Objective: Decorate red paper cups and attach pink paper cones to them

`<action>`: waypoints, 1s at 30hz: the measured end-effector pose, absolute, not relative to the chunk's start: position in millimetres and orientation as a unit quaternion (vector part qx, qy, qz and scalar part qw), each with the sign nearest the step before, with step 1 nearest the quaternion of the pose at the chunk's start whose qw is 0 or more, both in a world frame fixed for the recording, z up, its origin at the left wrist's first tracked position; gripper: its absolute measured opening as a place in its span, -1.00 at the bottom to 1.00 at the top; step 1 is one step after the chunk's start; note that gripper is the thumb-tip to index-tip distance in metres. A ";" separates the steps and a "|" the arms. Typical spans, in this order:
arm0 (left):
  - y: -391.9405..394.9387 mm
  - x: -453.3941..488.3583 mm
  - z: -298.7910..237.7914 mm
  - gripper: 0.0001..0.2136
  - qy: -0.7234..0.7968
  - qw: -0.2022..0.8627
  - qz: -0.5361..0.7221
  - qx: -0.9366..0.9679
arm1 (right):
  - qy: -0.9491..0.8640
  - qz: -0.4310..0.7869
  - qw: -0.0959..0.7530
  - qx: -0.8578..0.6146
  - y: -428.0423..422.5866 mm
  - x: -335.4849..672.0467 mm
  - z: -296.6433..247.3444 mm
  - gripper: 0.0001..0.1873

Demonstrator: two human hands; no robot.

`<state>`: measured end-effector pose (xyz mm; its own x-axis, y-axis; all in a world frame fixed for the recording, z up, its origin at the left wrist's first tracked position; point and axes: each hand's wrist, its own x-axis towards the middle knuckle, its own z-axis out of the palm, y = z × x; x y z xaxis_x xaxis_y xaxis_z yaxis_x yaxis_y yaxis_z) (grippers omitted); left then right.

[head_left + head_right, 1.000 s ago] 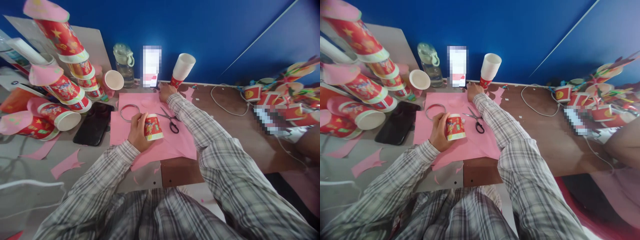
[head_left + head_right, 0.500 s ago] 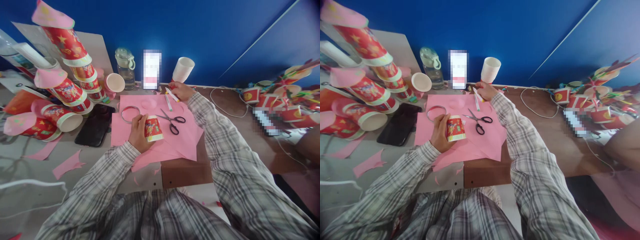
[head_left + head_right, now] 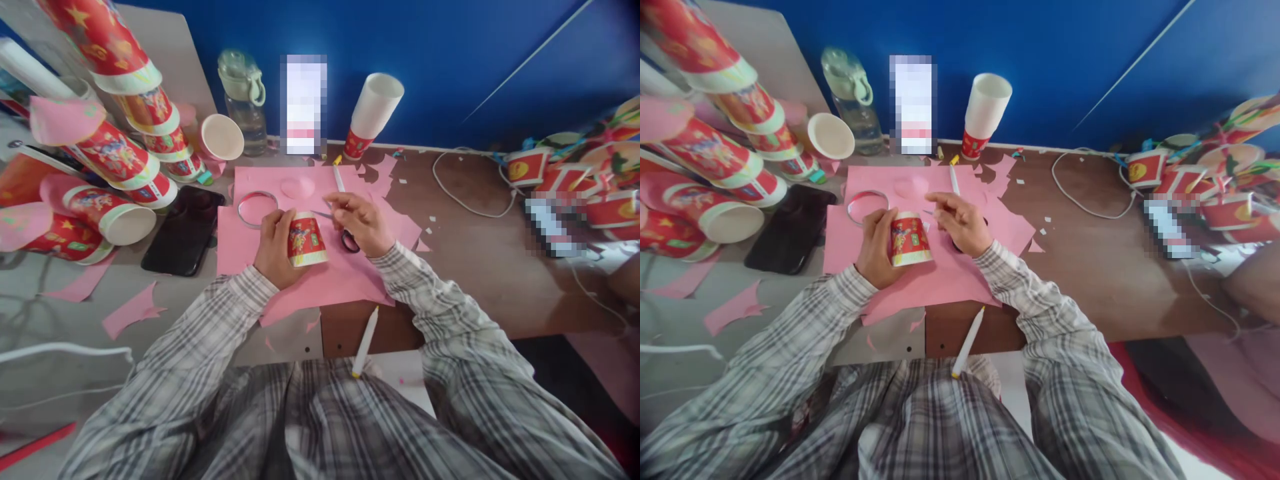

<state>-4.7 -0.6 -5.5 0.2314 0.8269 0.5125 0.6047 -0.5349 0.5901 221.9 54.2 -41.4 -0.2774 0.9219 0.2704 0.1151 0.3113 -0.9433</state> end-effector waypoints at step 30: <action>-0.9 -5.8 -2.1 -0.27 0.463 0.167 0.430 0.757 | -0.956 0.089 0.266 -0.083 -48.0 269.2 2.1 -0.84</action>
